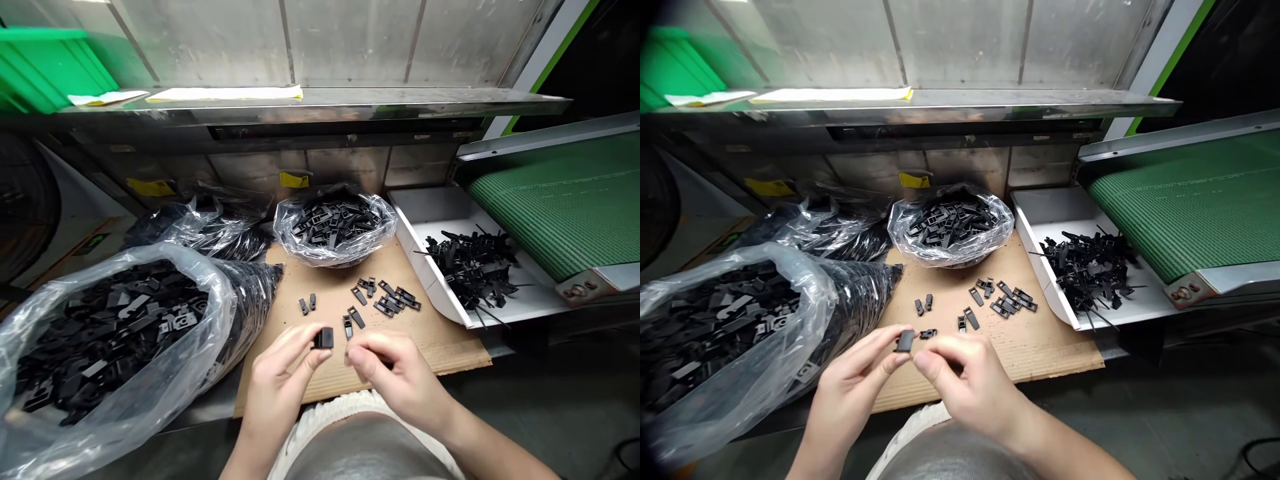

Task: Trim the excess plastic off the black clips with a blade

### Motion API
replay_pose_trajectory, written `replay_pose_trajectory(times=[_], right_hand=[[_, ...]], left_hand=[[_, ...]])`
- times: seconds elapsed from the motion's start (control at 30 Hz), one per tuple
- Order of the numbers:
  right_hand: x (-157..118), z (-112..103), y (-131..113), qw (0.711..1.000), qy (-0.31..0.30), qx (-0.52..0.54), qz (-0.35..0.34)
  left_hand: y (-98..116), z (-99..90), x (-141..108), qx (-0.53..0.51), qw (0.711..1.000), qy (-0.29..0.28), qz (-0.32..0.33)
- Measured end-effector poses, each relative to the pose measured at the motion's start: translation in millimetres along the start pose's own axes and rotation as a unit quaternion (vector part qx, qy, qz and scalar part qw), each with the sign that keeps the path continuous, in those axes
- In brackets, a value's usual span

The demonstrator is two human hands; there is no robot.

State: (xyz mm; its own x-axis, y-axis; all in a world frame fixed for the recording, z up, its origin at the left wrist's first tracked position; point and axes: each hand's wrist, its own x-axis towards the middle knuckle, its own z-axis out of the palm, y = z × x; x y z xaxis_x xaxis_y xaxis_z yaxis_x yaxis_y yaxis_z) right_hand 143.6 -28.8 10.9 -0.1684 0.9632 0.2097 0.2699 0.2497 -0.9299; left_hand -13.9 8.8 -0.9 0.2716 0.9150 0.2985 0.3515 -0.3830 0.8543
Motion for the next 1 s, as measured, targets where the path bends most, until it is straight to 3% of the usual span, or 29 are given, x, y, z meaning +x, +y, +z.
replay_pose_trajectory(times=[0.07, 0.13, 0.27, 0.37, 0.5, 0.6, 0.7, 0.83, 1.0], right_hand=[[5.7, -1.7, 7.1, 0.996, 0.062, -0.038, 0.043], [9.3, -4.2, 13.5, 0.991, 0.103, -0.056, 0.058], [2.7, -7.4, 14.8, 0.992, 0.115, -0.058, 0.010], [-7.9, -5.0, 9.6, 0.992, 0.100, -0.075, -0.031], [-16.1, -0.1, 6.0, 0.987, 0.111, -0.101, -0.062], [-17.4, 0.7, 4.7, 0.981, 0.123, -0.129, -0.082], [-15.8, -0.2, 2.1, 0.978, 0.119, -0.145, -0.089], [-10.5, -0.5, -0.7, 0.977, 0.101, -0.162, -0.098], [-6.7, -2.4, -1.0, 0.983, 0.058, -0.157, -0.073]], left_hand=[[0.6, 0.4, 0.8, -0.013, 0.999, -0.028, -0.006], [1.7, 0.3, -0.7, -0.049, 0.996, -0.053, -0.053], [5.9, 1.4, -5.1, -0.218, 0.962, -0.079, -0.148], [10.8, 5.9, -5.7, -0.307, 0.936, -0.049, -0.163], [12.2, 10.1, -5.9, -0.287, 0.936, 0.017, -0.201], [7.6, 7.7, -8.8, -0.209, 0.962, 0.015, -0.175], [5.2, 4.7, -12.4, -0.145, 0.985, 0.015, -0.096], [8.8, 4.5, -14.5, -0.122, 0.992, -0.002, -0.032], [10.9, 3.0, -14.7, -0.103, 0.995, 0.004, -0.017]])
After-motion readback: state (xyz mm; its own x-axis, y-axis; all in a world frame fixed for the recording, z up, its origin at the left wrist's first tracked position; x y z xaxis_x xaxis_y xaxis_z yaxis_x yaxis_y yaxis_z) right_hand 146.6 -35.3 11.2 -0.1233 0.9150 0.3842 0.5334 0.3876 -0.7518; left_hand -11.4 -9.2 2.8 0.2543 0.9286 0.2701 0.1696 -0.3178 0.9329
